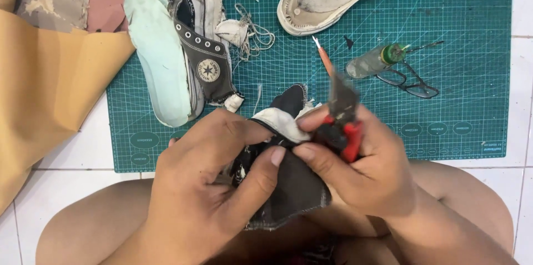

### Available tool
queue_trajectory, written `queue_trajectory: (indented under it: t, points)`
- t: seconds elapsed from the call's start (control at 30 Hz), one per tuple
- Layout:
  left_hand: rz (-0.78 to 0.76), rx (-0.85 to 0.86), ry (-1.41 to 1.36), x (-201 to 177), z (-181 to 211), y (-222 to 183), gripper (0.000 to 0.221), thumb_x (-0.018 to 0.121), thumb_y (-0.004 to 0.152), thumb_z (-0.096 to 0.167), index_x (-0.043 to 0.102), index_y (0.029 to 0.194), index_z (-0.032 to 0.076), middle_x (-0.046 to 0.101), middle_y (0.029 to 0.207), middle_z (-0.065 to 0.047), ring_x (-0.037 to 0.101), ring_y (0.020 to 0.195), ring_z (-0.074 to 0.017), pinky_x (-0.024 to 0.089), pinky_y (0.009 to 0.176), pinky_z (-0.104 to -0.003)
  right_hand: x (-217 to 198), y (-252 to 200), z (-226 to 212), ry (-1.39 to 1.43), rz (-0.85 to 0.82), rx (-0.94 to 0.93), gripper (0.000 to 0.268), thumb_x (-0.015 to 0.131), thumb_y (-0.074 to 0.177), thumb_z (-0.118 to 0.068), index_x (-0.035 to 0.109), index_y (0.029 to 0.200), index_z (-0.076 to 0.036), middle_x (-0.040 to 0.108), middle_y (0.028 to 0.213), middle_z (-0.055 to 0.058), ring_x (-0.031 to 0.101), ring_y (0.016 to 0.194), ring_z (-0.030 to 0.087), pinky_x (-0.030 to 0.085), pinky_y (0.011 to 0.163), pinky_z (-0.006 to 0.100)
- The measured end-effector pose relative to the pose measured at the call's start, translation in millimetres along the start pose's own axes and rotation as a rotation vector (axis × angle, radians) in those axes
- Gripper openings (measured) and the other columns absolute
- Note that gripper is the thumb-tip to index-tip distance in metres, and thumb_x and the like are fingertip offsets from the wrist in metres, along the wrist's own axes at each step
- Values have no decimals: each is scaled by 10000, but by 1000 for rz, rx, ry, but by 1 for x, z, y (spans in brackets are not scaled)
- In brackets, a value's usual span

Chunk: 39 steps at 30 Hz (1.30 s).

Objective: Trimming and prying material from a sneaker using a utility knife and an awl as part of a shoe repair process.

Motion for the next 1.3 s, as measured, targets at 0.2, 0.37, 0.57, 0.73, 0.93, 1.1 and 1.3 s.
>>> queue_trajectory:
  t: [0.2,0.37,0.57,0.73,0.93,1.1,1.3]
  points:
    - [-87,-35,-80,3,-5,2,161,558,1002,146,686,1012,48,671,865,-39,613,705,-158,486,656,-269,-2,2,7,-76,-32,64,267,731,879,-278,712,1081,-105,749,1034,2,734,965,138,545,912,275]
    - [-65,-44,-150,6,-13,1,180,504,1001,51,676,1035,14,605,837,-62,566,698,-161,437,644,-275,-2,1,7,-60,-6,54,289,769,860,-242,686,1091,-90,741,1040,16,725,978,142,549,934,274]
    - [45,-58,4,-2,-15,4,49,662,827,34,678,833,80,655,742,-6,582,635,-133,475,621,-260,4,0,3,-27,-47,8,304,727,903,-237,672,1157,-79,723,1067,23,711,972,130,550,912,257]
    - [0,-5,149,-4,-13,5,140,725,833,74,678,955,123,626,809,4,603,671,-141,472,621,-266,5,8,-27,-231,-103,-211,455,584,977,-256,648,1315,42,626,1177,132,639,1137,239,508,996,337]
    - [16,-47,580,-6,-30,10,116,735,847,242,699,955,266,603,778,78,595,627,-189,416,389,-391,-10,-30,-5,-603,-108,-290,390,601,977,-223,601,1341,-84,721,1302,89,743,1140,236,590,855,328]
    - [-76,-119,759,7,-48,11,174,725,817,330,686,979,279,650,797,58,645,583,-323,471,354,-488,1,-28,-35,-922,-88,-449,310,578,1026,-81,676,1304,-175,740,1084,-14,699,800,160,471,499,291]
    - [-139,-146,756,18,-55,13,132,678,855,296,686,973,237,624,725,5,614,511,-372,438,317,-497,10,-32,-36,-971,-53,-454,385,642,1031,-72,683,1390,-204,704,947,-70,633,684,103,444,466,267]
Point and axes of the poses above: each hand's wrist, its own y-axis towards the middle knuckle, its own x-axis out of the palm, z = x × y, the point moved 9 cm from there along y, towards the middle knuckle
